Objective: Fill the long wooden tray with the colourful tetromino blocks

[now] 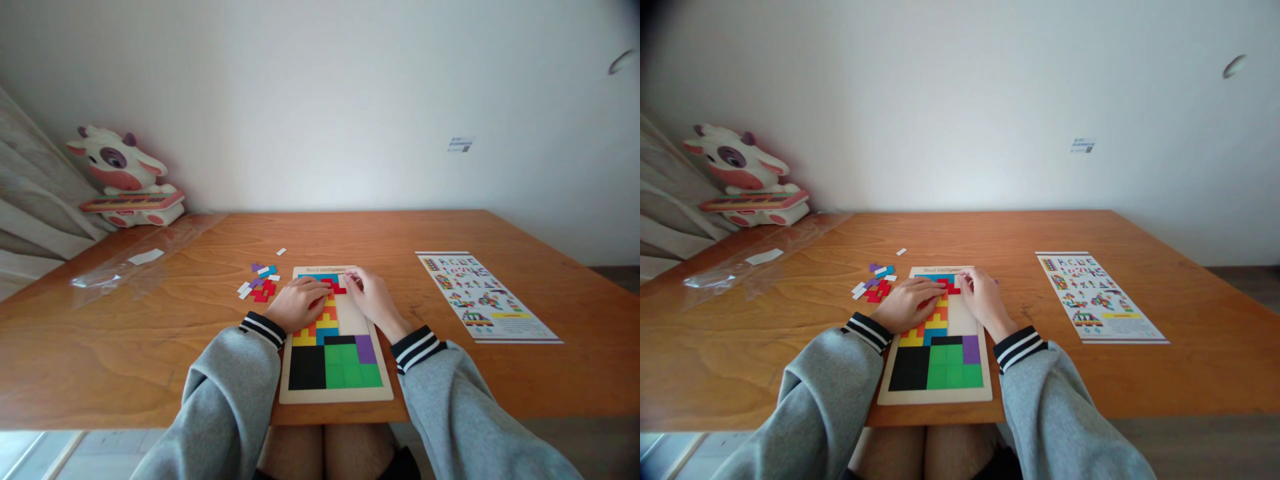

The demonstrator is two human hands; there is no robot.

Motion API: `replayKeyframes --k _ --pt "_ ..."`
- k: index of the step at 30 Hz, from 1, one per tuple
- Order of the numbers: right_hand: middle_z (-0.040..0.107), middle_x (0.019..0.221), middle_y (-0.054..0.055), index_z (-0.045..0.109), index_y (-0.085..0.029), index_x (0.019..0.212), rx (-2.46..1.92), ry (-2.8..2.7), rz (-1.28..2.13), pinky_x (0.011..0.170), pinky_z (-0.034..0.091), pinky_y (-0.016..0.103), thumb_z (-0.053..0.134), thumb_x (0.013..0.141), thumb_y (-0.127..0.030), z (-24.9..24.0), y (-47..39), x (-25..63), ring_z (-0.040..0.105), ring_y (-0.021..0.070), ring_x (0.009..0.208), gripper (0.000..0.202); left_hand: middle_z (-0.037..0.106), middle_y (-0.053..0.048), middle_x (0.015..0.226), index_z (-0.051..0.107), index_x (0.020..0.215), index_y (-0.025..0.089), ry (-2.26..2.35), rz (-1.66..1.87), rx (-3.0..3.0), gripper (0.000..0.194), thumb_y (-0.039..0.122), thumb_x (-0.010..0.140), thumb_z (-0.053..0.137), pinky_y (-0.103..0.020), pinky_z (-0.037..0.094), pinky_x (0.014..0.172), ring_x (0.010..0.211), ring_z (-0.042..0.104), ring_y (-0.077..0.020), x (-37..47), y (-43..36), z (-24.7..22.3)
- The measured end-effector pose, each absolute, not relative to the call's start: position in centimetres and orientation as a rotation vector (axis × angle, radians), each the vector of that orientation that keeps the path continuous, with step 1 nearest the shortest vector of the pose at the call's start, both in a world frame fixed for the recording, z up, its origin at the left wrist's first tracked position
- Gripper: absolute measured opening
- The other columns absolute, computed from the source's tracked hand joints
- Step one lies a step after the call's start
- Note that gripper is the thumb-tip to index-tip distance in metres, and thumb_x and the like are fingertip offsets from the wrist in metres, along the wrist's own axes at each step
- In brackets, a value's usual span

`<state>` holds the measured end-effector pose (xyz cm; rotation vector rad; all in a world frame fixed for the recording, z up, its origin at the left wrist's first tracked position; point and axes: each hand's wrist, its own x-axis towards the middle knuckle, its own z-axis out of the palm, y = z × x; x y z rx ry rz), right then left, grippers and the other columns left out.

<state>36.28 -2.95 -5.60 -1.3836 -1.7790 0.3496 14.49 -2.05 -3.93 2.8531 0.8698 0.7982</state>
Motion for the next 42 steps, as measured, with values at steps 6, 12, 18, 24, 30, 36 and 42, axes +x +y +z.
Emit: replayKeyframes --k 6,12,18,24,30,36,42 --pt "0.074 0.092 0.009 0.067 -0.019 0.099 -1.408 -1.665 0.391 0.071 0.052 0.032 0.049 0.093 -0.037 -5.7 -2.7 36.7 0.067 0.0192 0.074 0.026 0.074 -0.006 0.107 0.070 0.108 0.022 0.919 0.820 2.855 0.025 0.020 0.091 0.053 -0.038 0.054 0.091 0.100 0.066 -0.0215 14.5 -2.0 -4.0" --pt "0.073 0.088 0.009 0.067 -0.018 0.096 -1.408 -1.565 0.357 0.067 0.050 0.032 0.049 0.092 -0.042 -5.7 -2.7 37.2 0.065 0.0190 0.070 0.030 0.073 -0.007 0.094 0.069 0.099 0.021 1.784 0.945 2.665 0.023 0.029 0.092 0.049 -0.034 0.050 0.078 0.089 0.067 -0.0236 10.7 -1.4 -2.4" --pt "0.073 0.086 0.008 0.067 -0.017 0.096 -1.413 -1.542 0.346 0.063 0.048 0.030 0.049 0.092 -0.044 -5.8 -2.6 37.5 0.062 0.0174 0.065 0.032 0.063 -0.003 0.064 0.057 0.073 0.022 2.255 0.563 2.242 0.046 0.064 0.086 0.047 -0.028 0.037 0.054 0.063 0.061 -0.0225 6.7 -2.1 -1.2" --pt "0.073 0.087 0.008 0.067 -0.018 0.095 -1.406 -1.527 0.341 0.063 0.048 0.031 0.049 0.092 -0.044 -5.5 -2.8 37.6 0.061 0.0171 0.063 0.032 0.067 -0.008 0.088 0.060 0.078 0.022 1.898 0.714 2.559 0.040 0.061 0.080 0.059 -0.033 0.049 0.072 0.088 0.062 -0.0264 6.4 -2.0 -2.5" --pt "0.074 0.088 0.009 0.067 -0.018 0.094 -1.392 -1.502 0.324 0.066 0.049 0.031 0.049 0.092 -0.042 -5.3 -2.8 37.8 0.063 0.0187 0.068 0.030 0.072 -0.007 0.099 0.067 0.093 0.023 1.457 0.726 2.753 0.029 0.050 0.088 0.057 -0.036 0.053 0.086 0.093 0.066 -0.0236 5.4 -1.3 -3.7" --pt "0.073 0.088 0.009 0.067 -0.018 0.096 -1.378 -1.489 0.324 0.065 0.048 0.031 0.049 0.092 -0.043 -5.2 -2.7 37.8 0.061 0.0173 0.065 0.031 0.074 -0.006 0.097 0.071 0.093 0.024 1.307 0.776 2.735 0.025 0.042 0.091 0.054 -0.034 0.056 0.086 0.092 0.069 -0.0211 5.7 -1.0 -4.1" --pt "0.072 0.085 0.007 0.067 -0.018 0.095 -1.380 -1.472 0.311 0.061 0.046 0.029 0.050 0.092 -0.042 -5.0 -2.8 37.7 0.058 0.0158 0.061 0.030 0.075 -0.005 0.095 0.071 0.097 0.024 1.283 0.856 2.735 0.022 0.038 0.092 0.054 -0.032 0.057 0.086 0.089 0.070 -0.0197 6.3 -0.9 -4.1"
